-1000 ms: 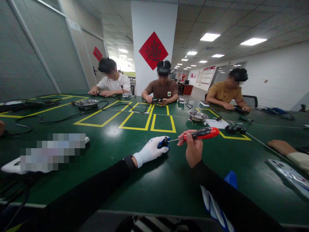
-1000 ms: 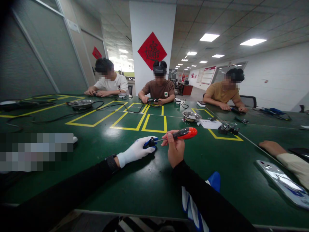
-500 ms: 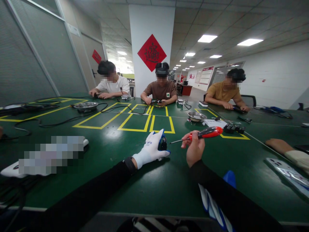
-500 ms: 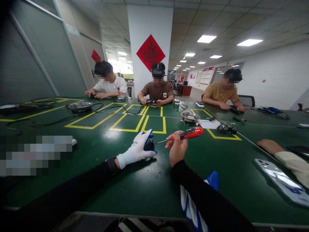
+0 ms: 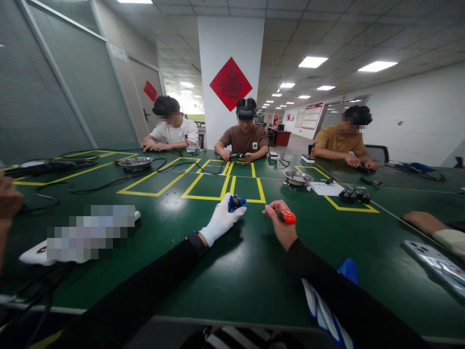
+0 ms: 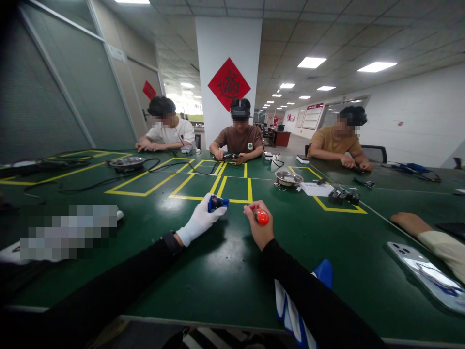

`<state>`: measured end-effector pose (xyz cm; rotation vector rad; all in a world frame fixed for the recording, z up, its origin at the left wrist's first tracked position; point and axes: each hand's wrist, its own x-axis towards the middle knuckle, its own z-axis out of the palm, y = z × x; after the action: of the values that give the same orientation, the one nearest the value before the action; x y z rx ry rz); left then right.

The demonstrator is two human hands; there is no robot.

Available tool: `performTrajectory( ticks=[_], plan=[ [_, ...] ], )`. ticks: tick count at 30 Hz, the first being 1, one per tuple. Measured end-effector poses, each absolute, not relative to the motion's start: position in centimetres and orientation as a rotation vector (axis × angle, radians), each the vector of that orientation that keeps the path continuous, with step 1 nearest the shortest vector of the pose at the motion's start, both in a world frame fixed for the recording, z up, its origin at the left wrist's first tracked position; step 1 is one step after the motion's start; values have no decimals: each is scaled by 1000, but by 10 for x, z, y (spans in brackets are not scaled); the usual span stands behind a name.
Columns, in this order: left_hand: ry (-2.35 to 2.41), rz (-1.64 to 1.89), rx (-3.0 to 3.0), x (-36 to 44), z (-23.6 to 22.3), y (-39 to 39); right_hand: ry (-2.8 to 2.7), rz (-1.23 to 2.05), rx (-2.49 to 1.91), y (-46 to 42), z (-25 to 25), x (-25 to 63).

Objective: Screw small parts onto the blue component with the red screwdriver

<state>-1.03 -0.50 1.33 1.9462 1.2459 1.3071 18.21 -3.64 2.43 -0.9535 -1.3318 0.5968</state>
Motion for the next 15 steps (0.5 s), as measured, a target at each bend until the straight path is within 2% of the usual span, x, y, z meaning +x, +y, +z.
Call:
performTrajectory(
  ticks=[6,11,15],
  plan=[
    [1546,1423,1730,-58,20,31,-1435,672,-983,-40,19,176],
    [2178,1076,1964,-122,23,53,-1426,705,-1005,-37,16,178],
    [2422,789,2152,-169,23,65,-1438,712,-1006,-33,11,177]
  ],
)
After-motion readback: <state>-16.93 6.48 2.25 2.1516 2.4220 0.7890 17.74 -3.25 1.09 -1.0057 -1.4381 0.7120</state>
